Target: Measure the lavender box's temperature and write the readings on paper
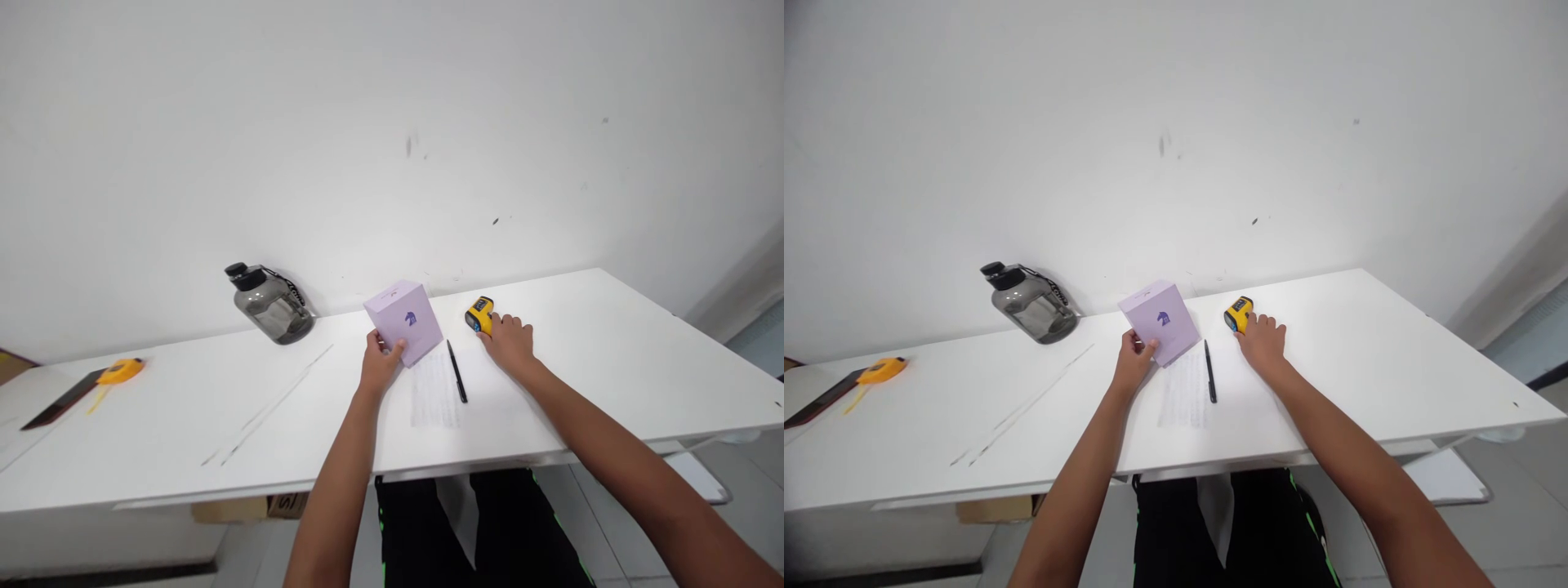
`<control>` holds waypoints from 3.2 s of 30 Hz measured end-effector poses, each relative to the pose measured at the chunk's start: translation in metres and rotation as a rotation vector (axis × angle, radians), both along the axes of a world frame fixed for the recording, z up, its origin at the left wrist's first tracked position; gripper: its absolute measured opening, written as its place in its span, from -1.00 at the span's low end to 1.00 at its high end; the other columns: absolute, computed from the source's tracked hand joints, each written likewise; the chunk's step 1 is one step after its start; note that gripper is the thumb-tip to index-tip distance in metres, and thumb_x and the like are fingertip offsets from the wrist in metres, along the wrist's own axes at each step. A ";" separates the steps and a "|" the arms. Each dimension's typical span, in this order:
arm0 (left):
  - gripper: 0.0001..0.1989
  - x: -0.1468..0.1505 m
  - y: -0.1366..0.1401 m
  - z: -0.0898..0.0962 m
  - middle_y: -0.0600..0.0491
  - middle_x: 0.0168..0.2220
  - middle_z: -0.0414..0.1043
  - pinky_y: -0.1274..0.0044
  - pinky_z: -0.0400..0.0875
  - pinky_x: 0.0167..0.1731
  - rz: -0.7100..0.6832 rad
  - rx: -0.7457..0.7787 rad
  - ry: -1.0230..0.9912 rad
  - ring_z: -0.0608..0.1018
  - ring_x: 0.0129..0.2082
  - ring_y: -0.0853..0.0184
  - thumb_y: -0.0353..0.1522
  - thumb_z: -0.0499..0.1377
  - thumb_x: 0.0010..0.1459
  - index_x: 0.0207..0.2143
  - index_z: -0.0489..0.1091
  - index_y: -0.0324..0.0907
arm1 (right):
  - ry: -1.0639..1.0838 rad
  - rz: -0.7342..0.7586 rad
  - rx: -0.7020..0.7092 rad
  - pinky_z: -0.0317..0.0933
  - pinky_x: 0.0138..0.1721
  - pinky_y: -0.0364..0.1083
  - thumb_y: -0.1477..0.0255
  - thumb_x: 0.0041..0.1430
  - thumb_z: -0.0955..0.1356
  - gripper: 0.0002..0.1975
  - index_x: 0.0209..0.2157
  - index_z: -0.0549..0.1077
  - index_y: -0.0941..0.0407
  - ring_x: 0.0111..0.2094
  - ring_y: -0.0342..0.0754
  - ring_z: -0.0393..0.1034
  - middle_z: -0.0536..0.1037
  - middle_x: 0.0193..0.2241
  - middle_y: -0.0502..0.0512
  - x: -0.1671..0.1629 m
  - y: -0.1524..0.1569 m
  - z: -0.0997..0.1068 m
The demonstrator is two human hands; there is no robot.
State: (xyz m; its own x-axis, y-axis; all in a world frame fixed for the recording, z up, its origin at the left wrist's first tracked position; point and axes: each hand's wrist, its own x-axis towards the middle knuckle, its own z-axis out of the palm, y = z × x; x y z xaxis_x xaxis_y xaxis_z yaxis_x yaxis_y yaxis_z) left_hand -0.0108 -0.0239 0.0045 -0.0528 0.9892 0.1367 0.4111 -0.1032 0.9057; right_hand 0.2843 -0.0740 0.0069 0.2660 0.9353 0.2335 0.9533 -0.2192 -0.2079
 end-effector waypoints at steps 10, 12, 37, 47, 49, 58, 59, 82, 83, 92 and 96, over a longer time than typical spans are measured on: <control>-0.33 0.003 0.002 -0.001 -0.09 -0.04 0.50 0.34 0.48 -0.14 0.016 0.025 -0.073 0.54 -0.19 0.24 0.01 0.33 0.07 0.10 0.28 -0.15 | 0.356 0.255 0.447 0.37 -0.03 0.18 0.01 0.34 0.25 -0.26 0.37 0.21 0.19 0.01 0.30 0.39 0.52 -0.03 0.39 -0.028 -0.019 0.013; -0.32 0.003 0.002 -0.002 -0.07 -0.07 0.51 0.34 0.48 -0.16 0.029 0.038 -0.091 0.54 -0.22 0.25 0.02 0.33 0.06 0.10 0.31 -0.16 | 0.457 0.348 0.457 0.38 0.01 0.21 -0.03 0.28 0.29 -0.23 0.33 0.26 0.19 -0.03 0.28 0.42 0.53 -0.06 0.37 -0.040 -0.026 0.016; -0.29 0.000 0.001 -0.004 -0.14 0.01 0.54 0.29 0.46 -0.06 0.000 0.058 -0.039 0.55 -0.10 0.16 0.04 0.31 0.03 0.10 0.29 -0.16 | 1.360 0.450 -0.009 0.19 -0.54 -0.09 0.23 -0.08 0.50 -0.65 -0.29 0.38 0.05 -0.56 -0.10 0.27 0.40 -0.55 -0.09 -0.094 -0.041 0.014; -0.30 0.000 0.000 -0.003 -0.15 0.03 0.55 0.24 0.49 -0.01 -0.007 0.098 0.006 0.59 -0.05 0.11 0.02 0.32 0.03 0.11 0.29 -0.15 | 1.348 0.450 0.003 0.24 -0.50 -0.07 0.22 -0.06 0.49 -0.66 -0.26 0.40 0.03 -0.53 -0.06 0.30 0.39 -0.57 -0.09 -0.095 -0.039 0.013; -0.30 0.000 -0.001 -0.003 -0.16 0.04 0.55 0.24 0.50 -0.01 -0.011 0.101 0.010 0.59 -0.04 0.10 0.02 0.33 0.03 0.11 0.29 -0.15 | 1.349 0.448 0.006 0.23 -0.51 -0.08 0.22 -0.06 0.49 -0.65 -0.27 0.39 0.03 -0.53 -0.06 0.30 0.40 -0.57 -0.08 -0.095 -0.039 0.013; -0.27 0.001 -0.002 -0.001 -0.17 0.07 0.53 0.23 0.49 0.00 -0.041 0.088 0.047 0.60 -0.02 0.09 0.02 0.34 0.02 0.13 0.27 -0.15 | 1.369 0.423 -0.024 0.20 -0.54 -0.11 0.20 -0.07 0.50 -0.61 -0.26 0.35 0.03 -0.55 -0.13 0.27 0.37 -0.50 -0.12 -0.095 -0.037 0.008; -0.27 0.001 -0.002 -0.001 -0.17 0.08 0.53 0.23 0.49 0.01 -0.041 0.083 0.050 0.60 -0.02 0.09 0.02 0.34 0.03 0.13 0.27 -0.15 | 1.367 0.420 -0.029 0.20 -0.55 -0.11 0.20 -0.07 0.50 -0.61 -0.26 0.35 0.04 -0.55 -0.13 0.27 0.37 -0.50 -0.11 -0.095 -0.037 0.009; -0.30 0.000 0.005 0.000 -0.14 0.02 0.50 0.23 0.49 -0.04 0.001 0.072 0.017 0.56 -0.08 0.10 0.03 0.30 -0.01 0.09 0.28 -0.13 | 1.211 0.170 0.430 0.37 -0.11 0.02 0.02 0.09 0.47 -0.44 0.01 0.38 0.04 -0.19 0.04 0.45 0.54 -0.19 0.05 -0.081 -0.036 0.026; -0.30 0.000 0.006 -0.001 -0.15 0.03 0.49 0.22 0.49 -0.03 -0.004 0.072 0.017 0.56 -0.07 0.10 0.04 0.29 0.00 0.09 0.28 -0.13 | 1.223 0.145 0.425 0.36 -0.12 0.02 0.01 0.09 0.47 -0.44 0.00 0.39 0.04 -0.19 0.03 0.45 0.54 -0.20 0.04 -0.079 -0.035 0.027; -0.32 -0.001 0.005 -0.002 -0.16 0.06 0.48 0.18 0.46 0.05 -0.008 0.076 0.020 0.55 -0.02 0.09 0.03 0.29 0.01 0.09 0.28 -0.13 | 1.331 0.099 0.410 0.35 -0.28 -0.05 -0.04 0.12 0.45 -0.48 -0.06 0.37 0.02 -0.32 -0.04 0.40 0.49 -0.29 -0.02 -0.074 -0.032 0.030; -0.33 -0.001 0.005 -0.002 -0.15 0.05 0.49 0.18 0.46 0.07 -0.012 0.075 0.007 0.56 0.00 0.08 0.02 0.30 0.01 0.08 0.27 -0.12 | 1.310 0.116 0.423 0.35 -0.30 -0.06 -0.03 0.12 0.45 -0.49 -0.07 0.38 0.02 -0.32 -0.04 0.40 0.48 -0.30 -0.02 -0.075 -0.032 0.029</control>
State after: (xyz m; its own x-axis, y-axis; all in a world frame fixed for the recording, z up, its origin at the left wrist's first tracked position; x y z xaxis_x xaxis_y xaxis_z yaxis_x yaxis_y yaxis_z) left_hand -0.0118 -0.0191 0.0030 -0.0395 0.9767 0.2107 0.4153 -0.1758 0.8925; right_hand 0.2095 -0.1064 0.0361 0.4361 0.8882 0.1445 0.0201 0.1509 -0.9883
